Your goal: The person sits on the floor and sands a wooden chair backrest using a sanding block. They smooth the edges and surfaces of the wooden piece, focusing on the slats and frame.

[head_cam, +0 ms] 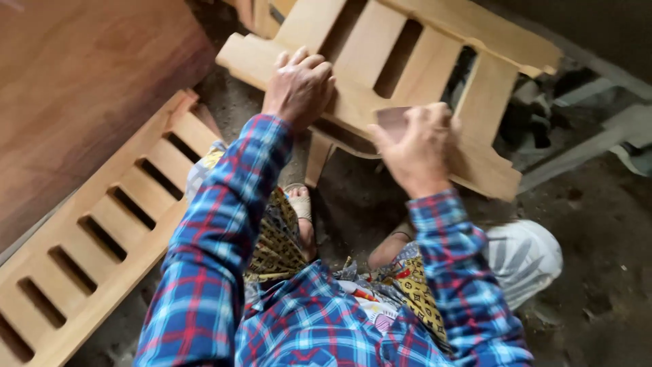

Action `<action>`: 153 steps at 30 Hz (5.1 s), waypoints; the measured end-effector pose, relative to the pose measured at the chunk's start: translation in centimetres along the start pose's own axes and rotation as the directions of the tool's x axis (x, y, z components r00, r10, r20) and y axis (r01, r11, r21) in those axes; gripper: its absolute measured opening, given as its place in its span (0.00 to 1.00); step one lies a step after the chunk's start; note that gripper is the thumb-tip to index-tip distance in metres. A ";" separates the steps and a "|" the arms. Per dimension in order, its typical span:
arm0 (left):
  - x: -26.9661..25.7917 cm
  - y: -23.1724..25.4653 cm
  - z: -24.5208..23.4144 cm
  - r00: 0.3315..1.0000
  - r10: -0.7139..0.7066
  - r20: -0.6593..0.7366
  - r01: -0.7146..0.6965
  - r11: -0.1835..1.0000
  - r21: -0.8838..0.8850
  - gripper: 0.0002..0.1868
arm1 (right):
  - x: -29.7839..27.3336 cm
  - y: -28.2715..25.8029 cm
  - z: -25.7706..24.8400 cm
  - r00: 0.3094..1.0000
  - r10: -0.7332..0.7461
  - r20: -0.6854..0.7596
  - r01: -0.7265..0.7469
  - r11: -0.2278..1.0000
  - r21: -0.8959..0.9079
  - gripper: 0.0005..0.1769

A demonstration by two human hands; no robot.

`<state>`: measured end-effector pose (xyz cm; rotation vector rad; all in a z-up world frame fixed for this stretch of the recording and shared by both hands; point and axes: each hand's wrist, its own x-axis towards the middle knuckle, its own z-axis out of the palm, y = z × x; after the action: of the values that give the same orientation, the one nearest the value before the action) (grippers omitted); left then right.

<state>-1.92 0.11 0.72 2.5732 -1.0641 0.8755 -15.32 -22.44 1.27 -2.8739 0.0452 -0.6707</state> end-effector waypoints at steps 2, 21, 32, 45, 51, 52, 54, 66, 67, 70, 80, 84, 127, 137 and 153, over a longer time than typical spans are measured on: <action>-0.4 0.8 -0.5 0.999 -0.024 0.044 0.025 1.000 -0.017 0.10 | -0.1 -1.6 1.0 0.999 0.035 -0.005 -0.035 0.999 0.033 0.37; -3.5 4.2 0.2 0.983 -0.185 -0.005 0.184 0.978 -0.099 0.16 | -8.6 16.0 -0.6 0.977 0.183 -0.110 -0.213 0.867 -0.451 0.26; -3.4 3.6 0.3 0.965 -0.261 -0.001 0.252 0.932 -0.259 0.05 | -3.4 -2.4 2.7 0.999 -0.032 0.038 0.032 0.999 0.007 0.29; -3.3 3.5 -1.6 0.955 -0.292 -0.046 0.254 0.891 -0.376 0.09 | -3.7 0.1 2.4 0.979 0.198 -0.056 -0.205 0.961 -0.184 0.24; -2.4 3.1 -3.1 0.940 -0.341 -0.029 0.285 0.827 -0.485 0.11 | -1.9 -7.8 2.4 0.993 -0.121 0.006 0.119 0.986 0.117 0.23; -2.6 3.1 -3.0 0.937 -0.347 -0.028 0.291 0.824 -0.486 0.11 | -2.8 -4.2 2.6 0.992 -0.125 0.011 0.123 0.986 0.116 0.23; -2.6 3.1 -2.9 0.941 -0.336 -0.044 0.275 0.833 -0.481 0.09 | -4.2 2.9 2.6 1.000 0.018 -0.005 -0.018 1.000 0.004 0.22; -3.1 3.7 -1.8 0.938 -0.345 -0.046 0.292 0.852 -0.434 0.14 | -0.2 -10.0 -0.6 0.933 0.342 0.114 -0.338 0.717 0.610 0.20; -2.9 3.7 -1.9 0.940 -0.337 -0.044 0.286 0.854 -0.435 0.14 | -0.7 -10.3 0.5 0.930 0.350 0.112 -0.342 0.714 0.611 0.20; -2.9 3.7 -2.3 0.944 -0.327 -0.045 0.281 0.865 -0.415 0.13 | -1.5 -9.2 1.9 0.994 -0.043 0.102 0.034 0.995 0.091 0.26; -3.0 3.5 -2.4 0.935 -0.349 -0.061 0.291 0.855 -0.429 0.13 | -8.6 21.2 1.9 0.816 0.578 -0.014 -0.564 0.789 -0.243 0.25; -2.7 3.9 -2.4 0.941 -0.333 -0.060 0.285 0.875 -0.391 0.13 | -1.5 0.3 -1.5 0.884 0.467 0.017 -0.463 0.870 0.168 0.25; -5.8 -1.8 -5.0 0.840 -0.541 -0.028 0.537 0.838 -0.097 0.14 | -5.8 5.5 -1.1 0.983 0.152 -0.103 -0.146 0.988 0.057 0.22; -5.6 -1.7 -5.7 0.811 -0.586 0.002 0.579 0.801 -0.150 0.24 | -1.4 -3.6 0.8 0.981 0.039 -0.189 -0.023 0.996 0.081 0.26; -6.1 -1.8 -5.3 0.815 -0.580 -0.008 0.565 0.797 -0.213 0.22 | -7.3 12.3 -1.4 0.922 0.383 -0.060 -0.385 0.922 -0.034 0.28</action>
<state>-6.43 7.01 1.36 2.4385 -0.2780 0.6488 -22.31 -34.21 -2.97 -2.7642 0.6230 -0.6684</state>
